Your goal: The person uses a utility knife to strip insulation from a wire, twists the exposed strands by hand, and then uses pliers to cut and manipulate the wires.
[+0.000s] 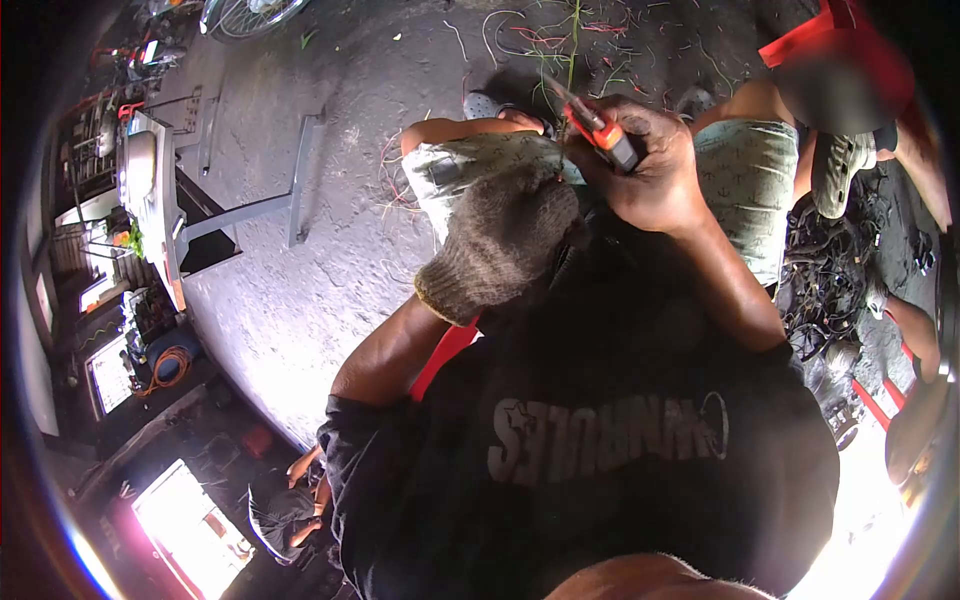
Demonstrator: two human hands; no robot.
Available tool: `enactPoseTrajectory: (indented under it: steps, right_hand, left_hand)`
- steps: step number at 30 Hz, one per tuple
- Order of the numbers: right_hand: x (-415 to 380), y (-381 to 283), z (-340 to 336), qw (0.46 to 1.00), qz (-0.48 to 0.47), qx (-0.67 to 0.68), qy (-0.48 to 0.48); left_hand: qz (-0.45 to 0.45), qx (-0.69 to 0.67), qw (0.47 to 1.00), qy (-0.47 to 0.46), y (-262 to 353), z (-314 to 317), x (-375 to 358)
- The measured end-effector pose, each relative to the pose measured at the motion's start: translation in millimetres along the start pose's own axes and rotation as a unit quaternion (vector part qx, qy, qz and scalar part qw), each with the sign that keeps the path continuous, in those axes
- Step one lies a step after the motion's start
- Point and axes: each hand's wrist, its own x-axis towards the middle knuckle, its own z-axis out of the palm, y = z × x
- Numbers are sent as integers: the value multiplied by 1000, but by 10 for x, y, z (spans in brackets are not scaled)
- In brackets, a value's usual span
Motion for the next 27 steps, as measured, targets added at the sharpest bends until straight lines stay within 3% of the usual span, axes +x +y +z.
enactPoseTrajectory:
  steps: [2, 4, 5, 7, 10, 12, 14, 16, 17, 19, 23, 24, 25, 26, 27]
  right_hand:
    - [-28, -23, 27, 999, 37, 17, -14]
    - [-55, -11, 102, 992, 104, 71, -23]
    - [-47, 11, 128, 992, 104, 71, -22]
    - [-9, 81, 158, 992, 73, 106, -12]
    - [82, 142, 77, 923, 188, 336, 20]
    - [103, 169, 46, 863, 238, 445, 36]
    - [104, 211, 50, 857, 253, 447, 28]
    - [88, 222, 55, 851, 270, 451, 19]
    - [88, 213, 52, 847, 284, 448, 21]
    - [71, 226, 71, 842, 300, 448, 25]
    - [71, 249, 84, 835, 299, 461, 23]
    - [72, 248, 82, 838, 303, 454, 15]
    - [65, 267, 92, 837, 304, 454, 15]
    - [61, 295, 108, 846, 297, 443, 18]
    - [58, 310, 118, 854, 289, 432, 19]
  left_hand:
    - [-16, -7, 1000, 0, -69, 18, -10]
    - [174, 87, 980, 36, -321, 58, -16]
    - [175, 86, 980, 36, -328, 31, -5]
    - [311, 275, 909, 40, -339, -19, 13]
    - [340, 184, 920, 64, -352, 15, 66]
    - [342, 198, 916, 63, -447, 9, 39]
    - [345, 216, 911, 63, -459, 11, 46]
    - [235, 126, 964, 5, -405, 28, 37]
    - [234, 126, 964, 3, -421, 28, 42]
    - [382, 289, 872, 101, -463, 24, 48]
    - [275, 223, 935, 19, -322, 28, 136]
    - [146, 67, 987, 16, -326, 57, 146]
    - [10, -92, 996, 13, -337, 73, 152]
    - [9, -93, 996, 13, -364, 65, 164]
    - [64, -31, 997, 18, -402, 47, 186]
